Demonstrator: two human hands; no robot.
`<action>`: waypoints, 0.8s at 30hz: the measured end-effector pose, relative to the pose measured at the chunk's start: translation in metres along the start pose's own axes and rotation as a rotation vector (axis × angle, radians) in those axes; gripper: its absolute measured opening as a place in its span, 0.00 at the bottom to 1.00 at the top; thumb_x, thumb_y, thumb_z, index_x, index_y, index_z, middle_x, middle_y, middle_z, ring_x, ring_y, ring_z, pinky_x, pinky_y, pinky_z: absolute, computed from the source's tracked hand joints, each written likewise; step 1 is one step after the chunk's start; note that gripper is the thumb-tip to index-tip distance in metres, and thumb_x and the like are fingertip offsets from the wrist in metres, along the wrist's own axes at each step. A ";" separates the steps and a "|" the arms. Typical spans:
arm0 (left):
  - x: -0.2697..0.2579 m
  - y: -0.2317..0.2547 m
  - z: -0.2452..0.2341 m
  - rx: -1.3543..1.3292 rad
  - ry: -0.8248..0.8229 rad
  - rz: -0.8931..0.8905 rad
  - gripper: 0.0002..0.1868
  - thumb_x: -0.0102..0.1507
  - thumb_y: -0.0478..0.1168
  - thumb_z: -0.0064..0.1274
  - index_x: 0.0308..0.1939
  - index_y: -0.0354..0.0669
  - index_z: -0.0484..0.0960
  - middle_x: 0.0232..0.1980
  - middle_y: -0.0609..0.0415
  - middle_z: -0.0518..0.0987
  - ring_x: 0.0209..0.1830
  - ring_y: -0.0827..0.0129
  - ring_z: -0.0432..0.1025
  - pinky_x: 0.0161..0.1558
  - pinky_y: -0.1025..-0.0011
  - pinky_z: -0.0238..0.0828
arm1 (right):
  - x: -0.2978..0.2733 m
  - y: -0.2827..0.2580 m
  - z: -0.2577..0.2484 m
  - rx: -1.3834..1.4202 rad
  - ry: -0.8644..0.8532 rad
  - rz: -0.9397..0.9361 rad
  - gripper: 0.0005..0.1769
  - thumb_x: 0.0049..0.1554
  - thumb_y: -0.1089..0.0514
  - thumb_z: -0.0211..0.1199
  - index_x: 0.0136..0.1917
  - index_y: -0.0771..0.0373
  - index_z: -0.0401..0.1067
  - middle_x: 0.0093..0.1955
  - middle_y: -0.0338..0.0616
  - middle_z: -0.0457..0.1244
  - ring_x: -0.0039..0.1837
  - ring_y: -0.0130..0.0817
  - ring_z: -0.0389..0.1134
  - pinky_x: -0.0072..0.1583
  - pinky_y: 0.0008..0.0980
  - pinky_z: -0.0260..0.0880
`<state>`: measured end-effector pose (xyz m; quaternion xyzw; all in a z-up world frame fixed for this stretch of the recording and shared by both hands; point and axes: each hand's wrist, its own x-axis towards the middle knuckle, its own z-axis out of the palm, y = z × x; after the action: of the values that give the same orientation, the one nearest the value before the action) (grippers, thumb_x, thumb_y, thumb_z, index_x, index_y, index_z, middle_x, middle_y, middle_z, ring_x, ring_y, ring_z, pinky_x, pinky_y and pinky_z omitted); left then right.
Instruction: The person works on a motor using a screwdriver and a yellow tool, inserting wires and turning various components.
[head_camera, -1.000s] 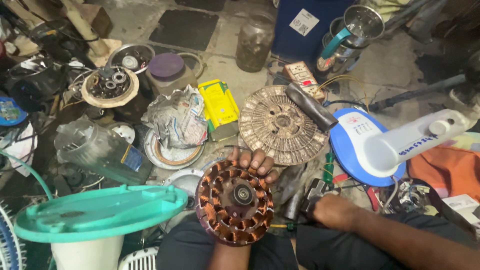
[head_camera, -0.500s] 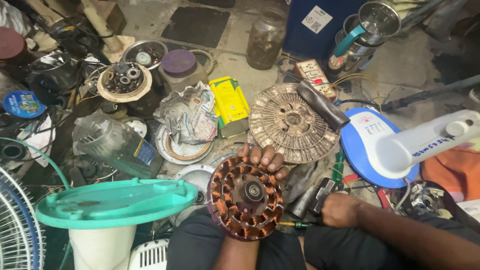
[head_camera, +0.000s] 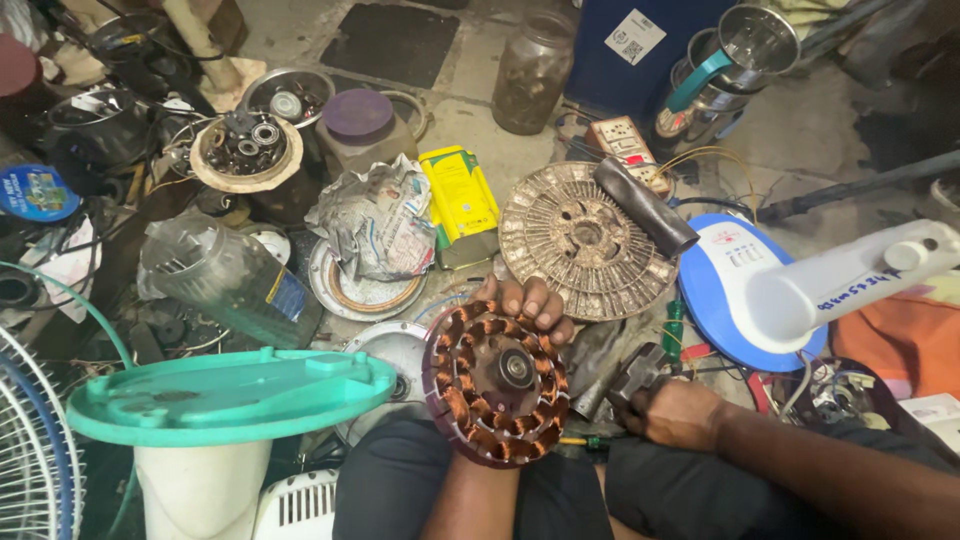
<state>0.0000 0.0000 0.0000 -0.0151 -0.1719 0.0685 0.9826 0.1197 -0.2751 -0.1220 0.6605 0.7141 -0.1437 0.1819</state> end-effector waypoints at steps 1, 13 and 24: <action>-0.002 0.000 0.001 0.015 0.022 0.014 0.25 0.78 0.49 0.27 0.34 0.43 0.73 0.38 0.54 0.67 0.44 0.66 0.62 0.48 0.66 0.64 | 0.002 -0.001 0.005 0.096 -0.109 0.191 0.19 0.58 0.51 0.56 0.59 0.62 0.70 0.39 0.49 0.68 0.39 0.48 0.72 0.37 0.46 0.72; -0.004 0.001 0.024 0.089 0.037 -0.088 0.27 0.77 0.50 0.27 0.30 0.42 0.71 0.36 0.54 0.63 0.41 0.66 0.61 0.45 0.67 0.64 | 0.030 -0.001 0.058 -0.163 -0.157 0.024 0.09 0.54 0.56 0.61 0.34 0.54 0.79 0.35 0.42 0.69 0.39 0.44 0.72 0.39 0.45 0.70; -0.005 -0.004 0.026 0.059 -0.066 -0.079 0.28 0.79 0.50 0.27 0.30 0.42 0.72 0.36 0.55 0.64 0.41 0.67 0.61 0.46 0.69 0.65 | -0.006 -0.044 -0.076 0.625 0.243 0.190 0.12 0.55 0.50 0.66 0.43 0.60 0.72 0.39 0.51 0.69 0.44 0.52 0.72 0.45 0.48 0.72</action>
<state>-0.0130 -0.0048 0.0227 0.0228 -0.2024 0.0349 0.9784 0.0708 -0.2504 -0.0527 0.7601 0.5873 -0.2582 -0.1031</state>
